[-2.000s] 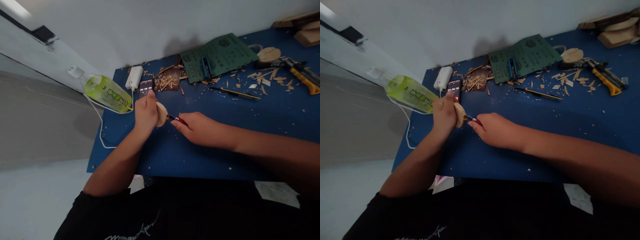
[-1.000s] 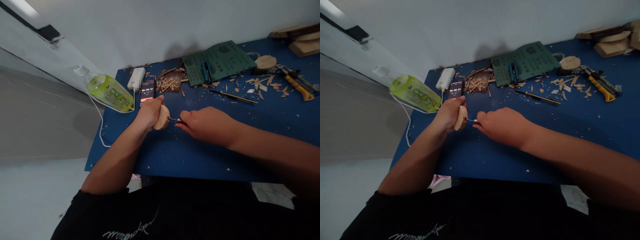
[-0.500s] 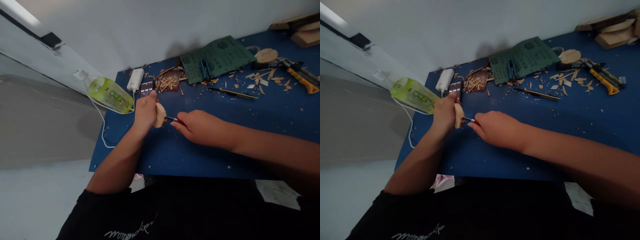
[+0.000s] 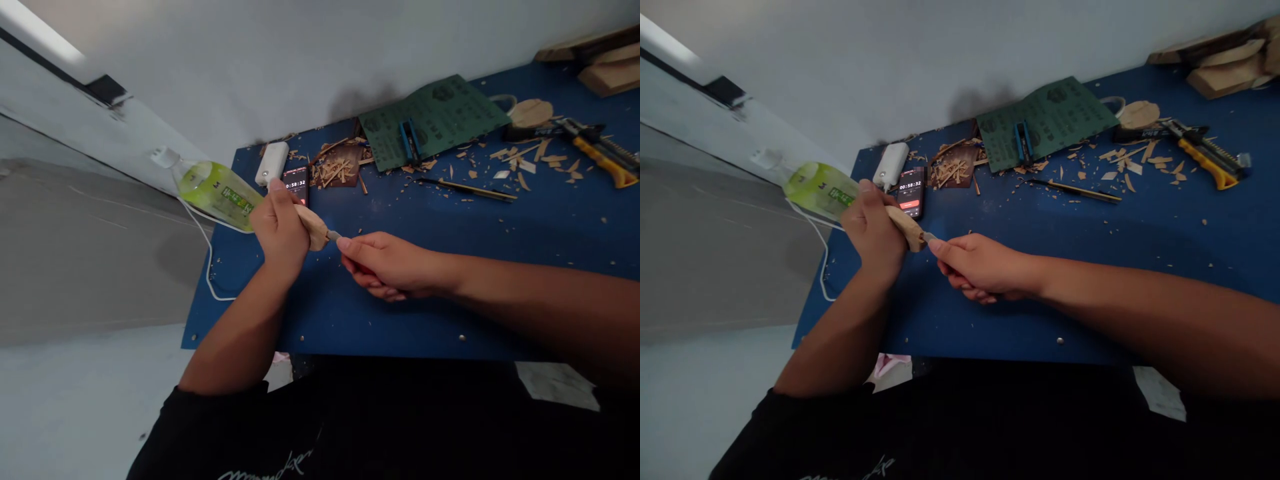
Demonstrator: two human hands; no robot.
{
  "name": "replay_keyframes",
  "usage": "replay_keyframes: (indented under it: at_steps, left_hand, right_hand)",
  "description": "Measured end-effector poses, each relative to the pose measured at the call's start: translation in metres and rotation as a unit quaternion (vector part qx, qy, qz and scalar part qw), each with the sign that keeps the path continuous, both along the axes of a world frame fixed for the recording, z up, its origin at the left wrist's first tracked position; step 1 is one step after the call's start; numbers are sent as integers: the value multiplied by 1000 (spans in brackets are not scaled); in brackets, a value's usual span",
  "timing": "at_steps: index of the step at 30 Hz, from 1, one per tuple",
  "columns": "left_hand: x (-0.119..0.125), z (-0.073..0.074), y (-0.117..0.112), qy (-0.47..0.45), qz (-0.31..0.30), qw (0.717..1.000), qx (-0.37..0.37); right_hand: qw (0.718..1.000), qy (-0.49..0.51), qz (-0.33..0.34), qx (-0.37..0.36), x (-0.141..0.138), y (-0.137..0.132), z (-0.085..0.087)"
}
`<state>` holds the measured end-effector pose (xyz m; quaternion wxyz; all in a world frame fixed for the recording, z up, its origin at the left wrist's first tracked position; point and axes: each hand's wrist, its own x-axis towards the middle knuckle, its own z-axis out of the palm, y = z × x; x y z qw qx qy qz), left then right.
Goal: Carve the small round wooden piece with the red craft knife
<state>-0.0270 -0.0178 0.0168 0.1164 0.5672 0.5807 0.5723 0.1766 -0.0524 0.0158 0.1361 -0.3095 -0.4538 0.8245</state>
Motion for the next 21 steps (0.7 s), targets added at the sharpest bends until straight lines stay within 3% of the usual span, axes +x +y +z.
replay_keyframes:
  at_steps: [6,10,13,17,21]
  left_hand:
    - [-2,3,-8,8,-21,999,45]
    - [-2,-1,-9,-50,-99,989,103]
    - [-1,-5,-5,-101,-132,978,125]
    - [3,-10,5,-195,-186,961,59]
    - [6,-15,12,-254,-193,947,-48]
  right_hand:
    - [983,90,95,-128,6,9,-4]
    - [966,132,161,-156,10,12,-14]
    - [962,150,171,-153,11,12,-19]
    - [978,137,131,-90,9,10,-23]
    - [991,121,61,-19,9,7,-22]
